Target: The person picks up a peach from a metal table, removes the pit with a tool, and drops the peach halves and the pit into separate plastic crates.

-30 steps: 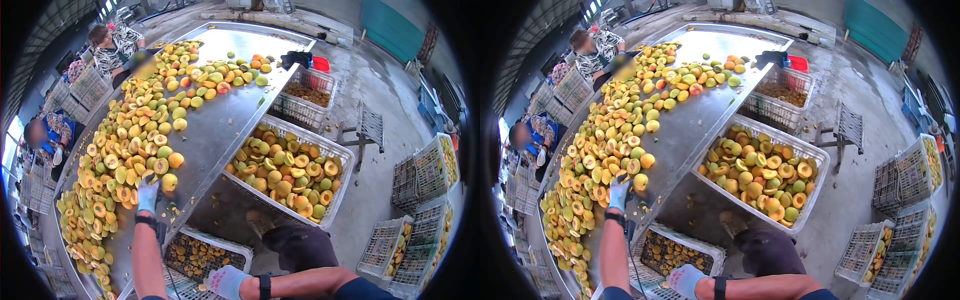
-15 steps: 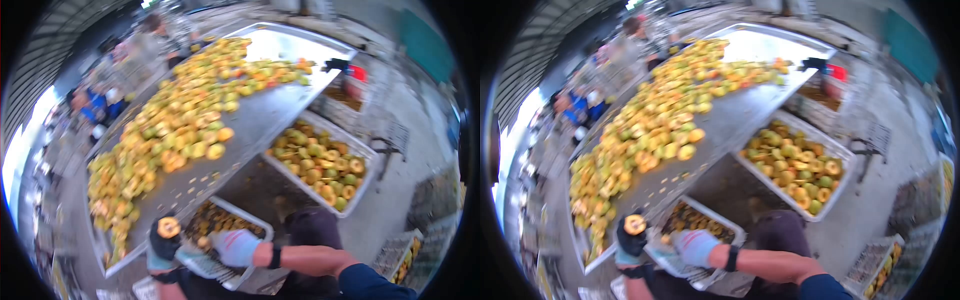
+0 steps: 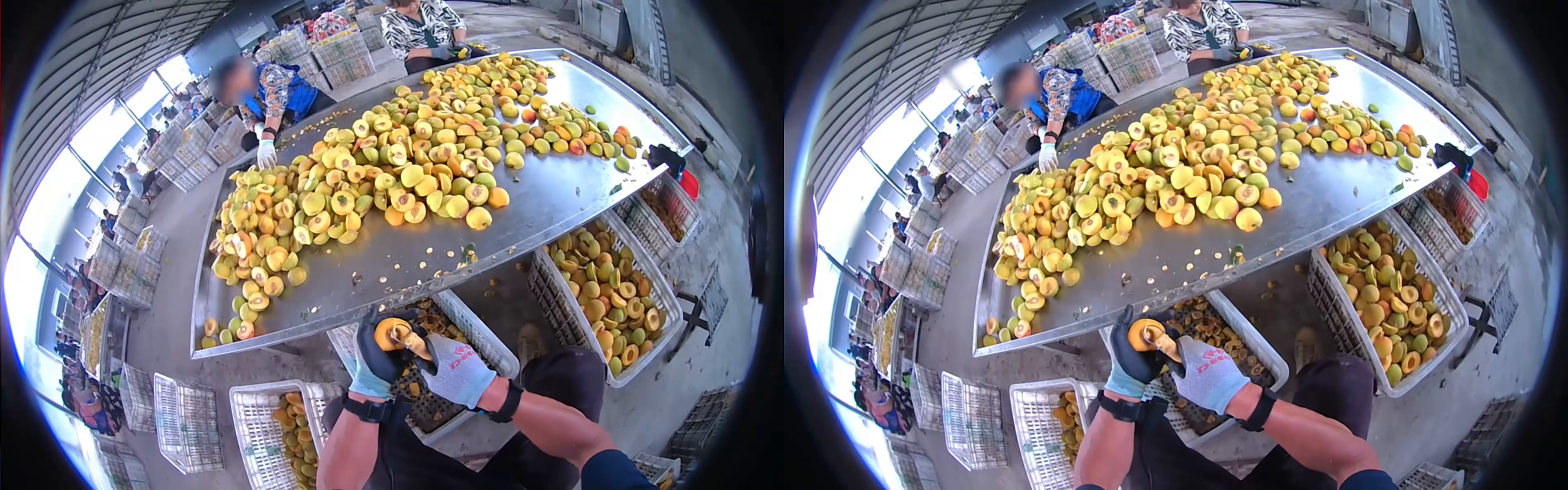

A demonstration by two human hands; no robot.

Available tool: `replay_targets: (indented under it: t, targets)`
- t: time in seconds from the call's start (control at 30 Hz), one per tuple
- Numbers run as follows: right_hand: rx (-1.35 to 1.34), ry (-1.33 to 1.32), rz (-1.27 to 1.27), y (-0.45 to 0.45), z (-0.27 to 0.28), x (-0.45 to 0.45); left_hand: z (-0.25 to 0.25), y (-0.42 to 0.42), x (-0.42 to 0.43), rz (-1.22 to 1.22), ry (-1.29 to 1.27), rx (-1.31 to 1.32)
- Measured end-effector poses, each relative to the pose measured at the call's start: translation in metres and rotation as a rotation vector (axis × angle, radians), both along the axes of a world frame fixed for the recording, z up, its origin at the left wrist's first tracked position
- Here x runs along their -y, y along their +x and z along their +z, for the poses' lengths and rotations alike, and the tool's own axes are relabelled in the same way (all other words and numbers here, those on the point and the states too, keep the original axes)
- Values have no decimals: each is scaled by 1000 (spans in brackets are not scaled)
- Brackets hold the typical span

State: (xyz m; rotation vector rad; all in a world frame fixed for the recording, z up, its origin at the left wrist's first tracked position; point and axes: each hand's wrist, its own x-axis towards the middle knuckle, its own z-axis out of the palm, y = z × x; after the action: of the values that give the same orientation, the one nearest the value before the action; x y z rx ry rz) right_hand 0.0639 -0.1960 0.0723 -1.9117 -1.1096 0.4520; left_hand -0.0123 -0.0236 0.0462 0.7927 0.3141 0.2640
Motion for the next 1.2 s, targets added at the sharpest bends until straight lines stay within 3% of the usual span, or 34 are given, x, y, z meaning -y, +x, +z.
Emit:
replay_targets:
  t: [0.07, 0.1, 0.17, 0.27, 0.3, 0.37, 0.4, 0.47, 0.5, 0.57, 0.77, 0.9, 0.97, 1.1, 1.2]
  targets:
    - [17, -9, -2, -1, -2, -3, 2, 5, 8, 82, 245, -111]
    - [49, -33, -9, -3, -3, -4, 0, 5, 8, 83, 243, -110]
    - [85, -60, -14, -3, -2, -5, -4, 4, 10, 115, 549, -151]
    - [122, -135, -9, -3, 2, -4, 17, 2, 14, 97, 729, -138]
    - [146, -135, -6, -3, -1, -4, 15, 2, 12, 101, 728, -137]
    - [170, -136, 0, -3, -3, -3, 7, 0, 6, 70, 240, -236]
    - [168, -187, 24, -2, -2, -2, 3, -2, 7, 71, 238, -237]
    - [168, -237, 45, 0, 0, -1, -3, -6, 10, 82, 729, -102]
    - [142, -256, 65, 1, 1, -1, -3, -5, 8, 83, 730, -101]
    - [115, -274, 86, 2, 2, 0, 0, -9, 0, 60, 1188, -57]
    - [115, -355, 180, 10, 12, 8, 9, -14, -6, -112, 1313, -100]
    - [119, -329, 170, 9, 2, 10, 2, -11, 2, -82, 1225, -187]
    - [107, -301, 169, 10, 2, 11, 3, -8, 7, 48, 1300, -32]
    - [234, -329, 163, 12, 7, 12, 12, -7, 4, -33, 1254, -59]
    - [315, -256, 92, 7, -11, 10, 24, -5, 4, -28, 1419, 1]
